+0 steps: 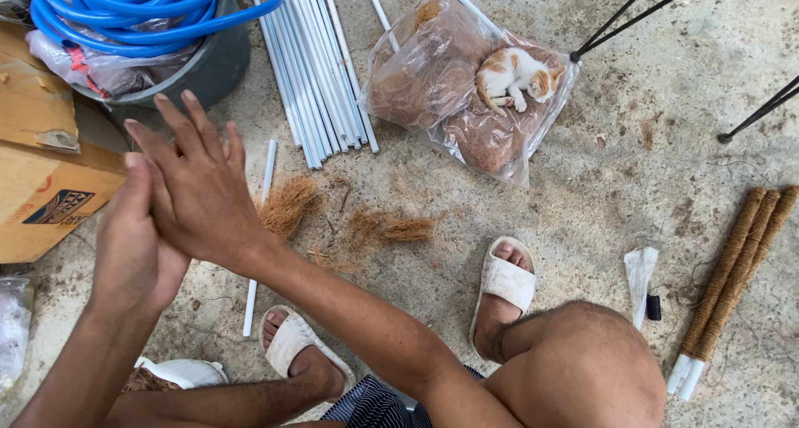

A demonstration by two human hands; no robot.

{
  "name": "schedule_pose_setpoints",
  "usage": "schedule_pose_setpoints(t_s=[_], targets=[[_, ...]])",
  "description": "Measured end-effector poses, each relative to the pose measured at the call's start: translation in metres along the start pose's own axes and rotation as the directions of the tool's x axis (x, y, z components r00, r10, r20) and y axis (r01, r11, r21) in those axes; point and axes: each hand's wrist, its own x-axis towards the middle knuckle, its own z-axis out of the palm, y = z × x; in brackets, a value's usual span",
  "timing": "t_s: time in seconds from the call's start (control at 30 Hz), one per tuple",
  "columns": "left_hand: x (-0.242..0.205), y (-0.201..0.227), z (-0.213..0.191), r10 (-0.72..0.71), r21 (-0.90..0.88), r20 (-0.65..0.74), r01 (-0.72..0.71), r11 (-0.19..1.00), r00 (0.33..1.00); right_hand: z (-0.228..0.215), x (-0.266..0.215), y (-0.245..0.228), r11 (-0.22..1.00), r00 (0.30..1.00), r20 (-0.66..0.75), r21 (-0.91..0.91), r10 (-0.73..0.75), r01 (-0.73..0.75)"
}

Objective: The person sits on the floor and wraps loose coconut fiber around white plastic rods by hand. They repeatedly pull strands from a pile, align them, and wind them tightly along the length of each rod.

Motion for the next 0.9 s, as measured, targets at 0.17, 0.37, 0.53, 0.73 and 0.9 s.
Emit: schedule_pose_setpoints(t_s=[0.17,0.37,0.53,0.73,0.9], targets=[[0.016,-0.005,-0.027,0.135,0.07,0.142,-0.146,0.987,0.981,-0.008,-0.022,-0.038,0.965,0.988,0.152,-0.261,0.002,0.038],[0.016,-0.003,-0.028,0.258,-0.441,0.263,-0.122,0.889,0.93,-0.012,-0.03,-0.06,0.966,0.993,0.117,0.258,-0.001,-0.029],[-0.006,0.01,0.008,0.224,-0.751,0.415,0.193,0.631,0.882,-0.012,0.022,-0.012,0.97,0.987,-0.157,0.243,0.016,0.022],[-0.003,0.003,0.015,0.221,-0.032,0.343,-0.224,0.974,0.913,-0.039,0.009,-0.008,0.838,0.973,-0.145,0.541,0.18,-0.075],[0.026,-0.023,-0.02,0.497,-0.475,0.288,-0.328,0.817,0.819,-0.031,-0.035,-0.048,0.791,0.996,-0.086,0.606,-0.034,0.079]])
